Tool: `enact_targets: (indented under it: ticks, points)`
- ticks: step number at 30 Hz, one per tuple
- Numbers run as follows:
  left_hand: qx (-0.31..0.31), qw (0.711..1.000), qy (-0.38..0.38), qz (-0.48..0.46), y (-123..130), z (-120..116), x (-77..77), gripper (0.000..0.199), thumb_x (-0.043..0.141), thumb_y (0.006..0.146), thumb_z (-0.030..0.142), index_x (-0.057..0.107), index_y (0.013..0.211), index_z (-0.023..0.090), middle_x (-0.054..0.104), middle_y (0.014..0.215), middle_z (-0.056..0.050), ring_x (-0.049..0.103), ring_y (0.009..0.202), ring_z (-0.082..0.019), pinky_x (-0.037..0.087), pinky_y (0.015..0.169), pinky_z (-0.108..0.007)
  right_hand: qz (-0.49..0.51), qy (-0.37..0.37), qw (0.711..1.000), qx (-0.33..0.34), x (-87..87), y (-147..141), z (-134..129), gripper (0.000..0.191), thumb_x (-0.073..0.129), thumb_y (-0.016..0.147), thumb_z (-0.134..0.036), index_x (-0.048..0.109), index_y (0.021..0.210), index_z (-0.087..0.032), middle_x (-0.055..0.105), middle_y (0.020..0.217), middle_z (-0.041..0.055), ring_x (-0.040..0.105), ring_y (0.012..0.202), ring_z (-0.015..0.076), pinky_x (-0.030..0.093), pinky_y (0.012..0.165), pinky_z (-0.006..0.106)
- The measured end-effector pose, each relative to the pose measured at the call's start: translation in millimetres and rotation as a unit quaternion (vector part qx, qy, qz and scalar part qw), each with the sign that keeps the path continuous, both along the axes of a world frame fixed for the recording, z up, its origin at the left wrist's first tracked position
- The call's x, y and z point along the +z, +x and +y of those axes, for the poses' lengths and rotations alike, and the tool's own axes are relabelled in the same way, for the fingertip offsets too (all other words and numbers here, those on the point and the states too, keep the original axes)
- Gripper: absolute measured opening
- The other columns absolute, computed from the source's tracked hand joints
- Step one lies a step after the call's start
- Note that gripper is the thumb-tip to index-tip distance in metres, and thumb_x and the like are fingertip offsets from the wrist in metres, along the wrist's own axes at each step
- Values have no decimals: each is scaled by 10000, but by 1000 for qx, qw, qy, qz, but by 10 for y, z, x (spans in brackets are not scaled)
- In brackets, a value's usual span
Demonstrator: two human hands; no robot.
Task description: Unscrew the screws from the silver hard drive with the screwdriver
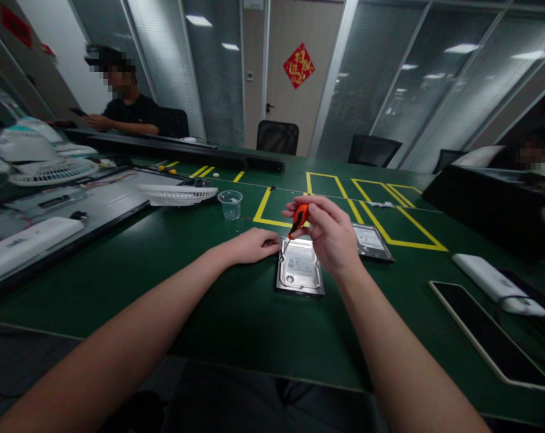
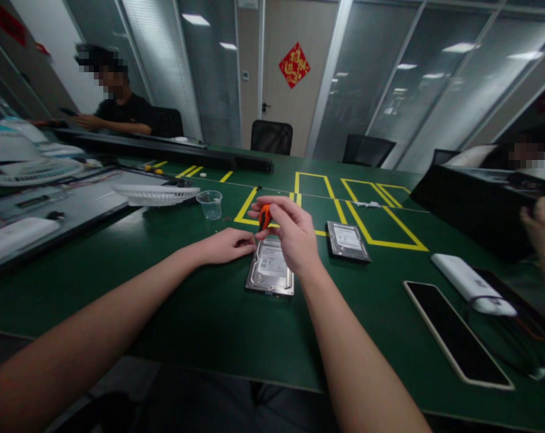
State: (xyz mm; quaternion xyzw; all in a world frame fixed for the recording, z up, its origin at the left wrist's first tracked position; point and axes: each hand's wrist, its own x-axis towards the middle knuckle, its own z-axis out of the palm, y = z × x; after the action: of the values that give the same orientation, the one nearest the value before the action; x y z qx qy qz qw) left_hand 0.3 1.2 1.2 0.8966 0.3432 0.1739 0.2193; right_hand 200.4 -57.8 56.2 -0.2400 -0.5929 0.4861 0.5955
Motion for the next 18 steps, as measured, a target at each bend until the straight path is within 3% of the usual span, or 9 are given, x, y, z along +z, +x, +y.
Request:
enact_targets:
  ticks: [11,18]
  points:
    - [6,1000,1,4,1,-9,25,307,527,986,448,668,924,183,691,847,-26,600,720,-170,377,644,-278,-9,31,999,-34,5,-38,-36,182,728,895,-354,613,993,-250,752,1051,40,749,983,209,608,555,247]
    - [4,1000,2,0,1,-18,29,299,523,988,436,655,896,184,694,843,-26,603,721,-171,378,645,-278,-6,2,1000,-5,1,-9,-7,172,641,946,-344,722,1070,-256,754,1068,57,747,1008,220,613,590,262]
